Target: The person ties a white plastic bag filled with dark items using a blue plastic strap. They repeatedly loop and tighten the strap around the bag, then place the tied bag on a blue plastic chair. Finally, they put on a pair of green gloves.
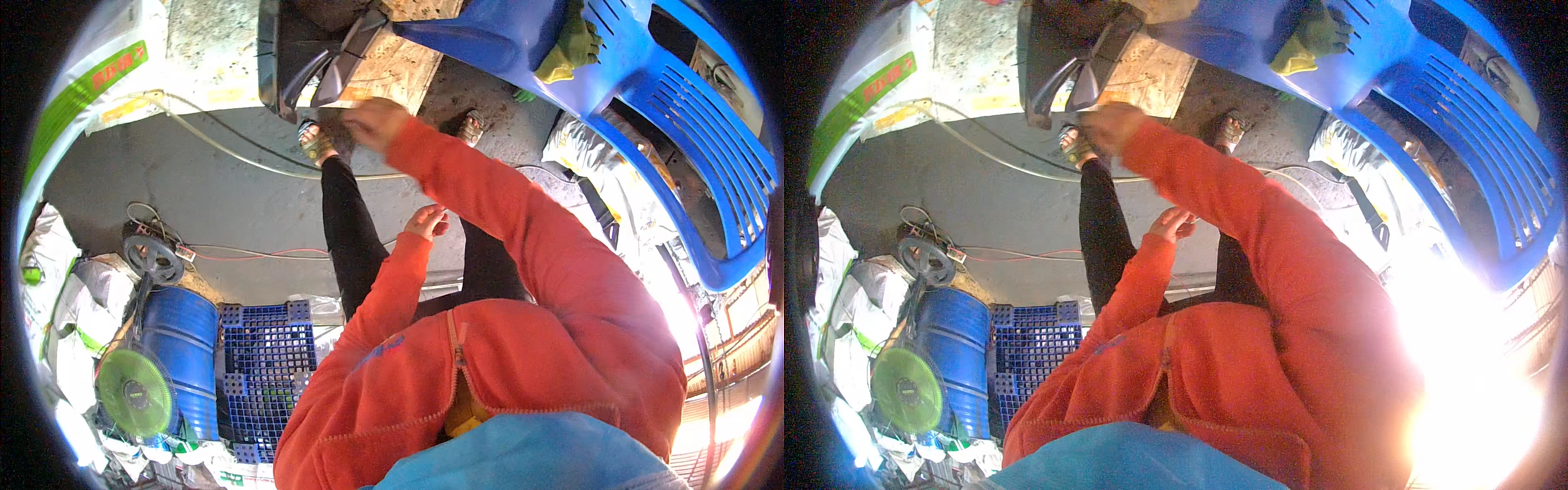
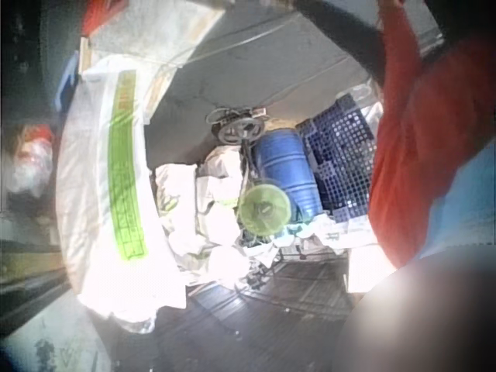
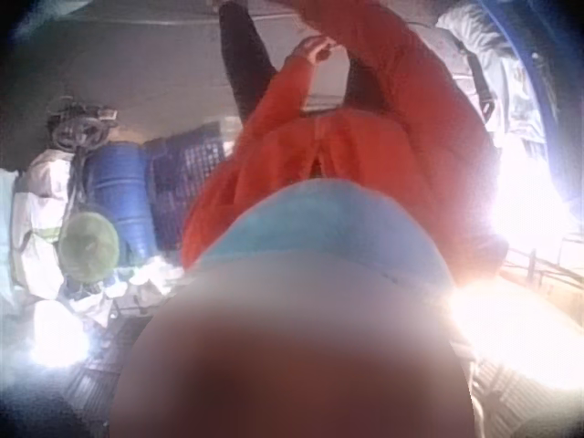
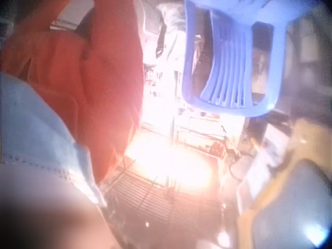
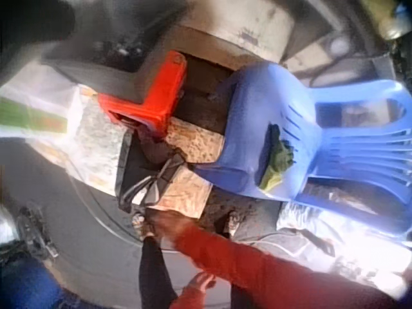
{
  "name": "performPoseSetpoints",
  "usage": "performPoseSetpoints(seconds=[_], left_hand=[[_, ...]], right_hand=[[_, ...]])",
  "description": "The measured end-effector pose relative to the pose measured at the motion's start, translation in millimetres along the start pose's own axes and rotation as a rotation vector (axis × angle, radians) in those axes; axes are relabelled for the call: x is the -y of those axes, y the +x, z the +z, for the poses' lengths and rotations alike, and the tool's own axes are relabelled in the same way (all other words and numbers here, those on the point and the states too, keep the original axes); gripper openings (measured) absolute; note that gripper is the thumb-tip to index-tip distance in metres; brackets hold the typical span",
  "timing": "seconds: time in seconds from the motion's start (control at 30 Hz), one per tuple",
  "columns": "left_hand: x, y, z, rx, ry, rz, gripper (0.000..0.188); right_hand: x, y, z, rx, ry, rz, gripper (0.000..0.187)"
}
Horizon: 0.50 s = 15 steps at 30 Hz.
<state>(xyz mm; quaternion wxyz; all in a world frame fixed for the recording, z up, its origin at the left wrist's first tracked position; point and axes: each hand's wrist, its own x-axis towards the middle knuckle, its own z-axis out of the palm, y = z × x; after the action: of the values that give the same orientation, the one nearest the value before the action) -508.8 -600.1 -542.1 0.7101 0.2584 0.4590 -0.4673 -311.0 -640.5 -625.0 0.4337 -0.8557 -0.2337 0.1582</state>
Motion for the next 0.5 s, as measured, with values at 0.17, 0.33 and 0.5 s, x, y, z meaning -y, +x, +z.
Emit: performPoseSetpoints(seconds=[0.17,0.33,0.5], left_hand=[[-7,-3,3,-0.099,-0.092,-0.082,0.029],[-11,-14,10,-0.163,-0.168,-0.081,0.027],[-10,-9,15,-0.162,-0.170,-0.031,0.025]], right_hand=[[-179,-168,-89,-0.037,-0.447,1.158,0.026],[-298,-231,-152,-0.594,-0.169,1.519,0.025],[-325,-230,-152,-0.832,0.286,1.486,0.023]])
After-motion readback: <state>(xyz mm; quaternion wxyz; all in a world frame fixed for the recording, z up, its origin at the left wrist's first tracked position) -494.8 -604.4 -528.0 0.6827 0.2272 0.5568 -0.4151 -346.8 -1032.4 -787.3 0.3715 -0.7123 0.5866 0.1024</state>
